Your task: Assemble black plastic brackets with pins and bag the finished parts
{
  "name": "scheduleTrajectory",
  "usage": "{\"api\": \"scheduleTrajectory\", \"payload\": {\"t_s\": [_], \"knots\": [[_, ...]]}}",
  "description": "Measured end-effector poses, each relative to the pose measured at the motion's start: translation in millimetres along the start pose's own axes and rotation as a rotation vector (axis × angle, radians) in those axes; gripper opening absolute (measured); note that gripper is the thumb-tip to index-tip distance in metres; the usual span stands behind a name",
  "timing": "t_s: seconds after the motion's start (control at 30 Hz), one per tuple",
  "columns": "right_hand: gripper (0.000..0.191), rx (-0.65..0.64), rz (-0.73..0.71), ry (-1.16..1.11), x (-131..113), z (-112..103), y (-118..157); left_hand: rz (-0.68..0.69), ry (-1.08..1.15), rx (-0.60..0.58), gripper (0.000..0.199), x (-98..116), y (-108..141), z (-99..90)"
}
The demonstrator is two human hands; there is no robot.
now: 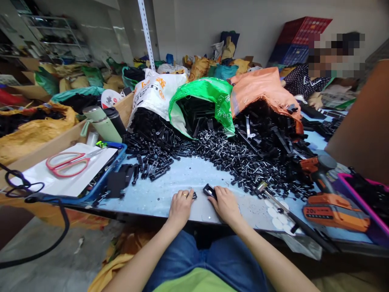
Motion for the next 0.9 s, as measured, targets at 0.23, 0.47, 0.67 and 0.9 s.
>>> {"api": "scheduleTrajectory", "payload": {"t_s": [0.23, 0.47, 0.67, 0.9], "knots": [[0.038, -0.013, -0.127, 0.009, -12.7, -13.0, 13.5, -0.122, 0.376, 0.067, 0.037, -4.7, -6.6, -12.8], [0.044, -0.117, 0.115, -0.622, -5.2, -11.0, 11.6, -0.342, 0.865, -0.048, 0.041, 7.3, -8.2, -18.4], [0.056, -0.299, 0.341, -1.362, -19.0, -12.8, -2.7, -0.396, 0.934, 0.101, 0.039, 25.5, -13.5, -37.8], [0.046, -0.191, -0.015, -1.125, -11.2, -31.1, -6.6, -0.247, 0.795, 0.188, 0.033, 34.7, -17.3, -57.9]]}}
Point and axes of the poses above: each hand's wrist, its own y-axis away from the middle knuckle, its own z-axis out of the palm, x = y × z, the point moved 5 cm from there along -y, towards the middle knuckle, and after that the axes turned 7 degrees about x, right-handed, at the moved point
